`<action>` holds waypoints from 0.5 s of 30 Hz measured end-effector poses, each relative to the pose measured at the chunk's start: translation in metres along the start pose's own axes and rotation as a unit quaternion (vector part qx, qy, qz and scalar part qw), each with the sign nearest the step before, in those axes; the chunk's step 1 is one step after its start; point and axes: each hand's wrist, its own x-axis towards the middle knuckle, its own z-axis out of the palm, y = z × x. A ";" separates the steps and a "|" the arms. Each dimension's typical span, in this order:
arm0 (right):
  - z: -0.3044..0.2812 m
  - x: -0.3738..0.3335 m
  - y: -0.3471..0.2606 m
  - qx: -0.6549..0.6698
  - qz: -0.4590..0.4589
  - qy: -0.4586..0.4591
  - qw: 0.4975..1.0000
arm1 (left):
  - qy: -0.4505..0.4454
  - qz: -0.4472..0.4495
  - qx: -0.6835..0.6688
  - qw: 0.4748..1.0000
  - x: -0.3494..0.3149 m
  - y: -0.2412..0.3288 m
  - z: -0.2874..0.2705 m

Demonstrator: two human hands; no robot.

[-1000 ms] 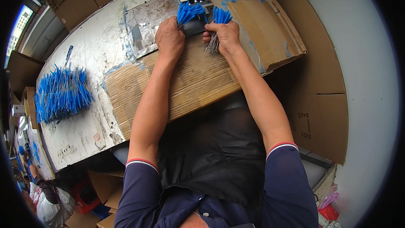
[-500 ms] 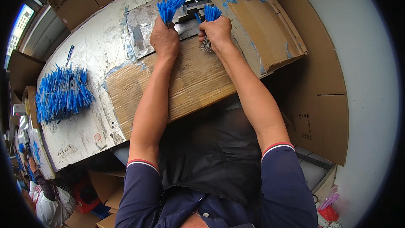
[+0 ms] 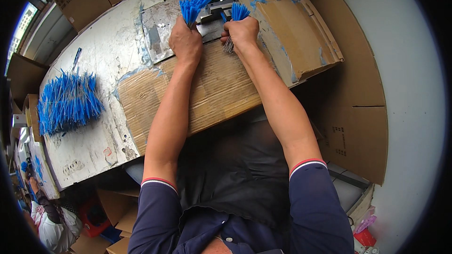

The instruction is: Using a workbench machine to trim and organize blue brush-like hygiene product components.

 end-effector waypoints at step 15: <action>-0.013 -0.001 0.000 0.148 0.055 -0.074 0.985 | -0.038 0.077 0.026 0.996 -0.002 -0.001 0.004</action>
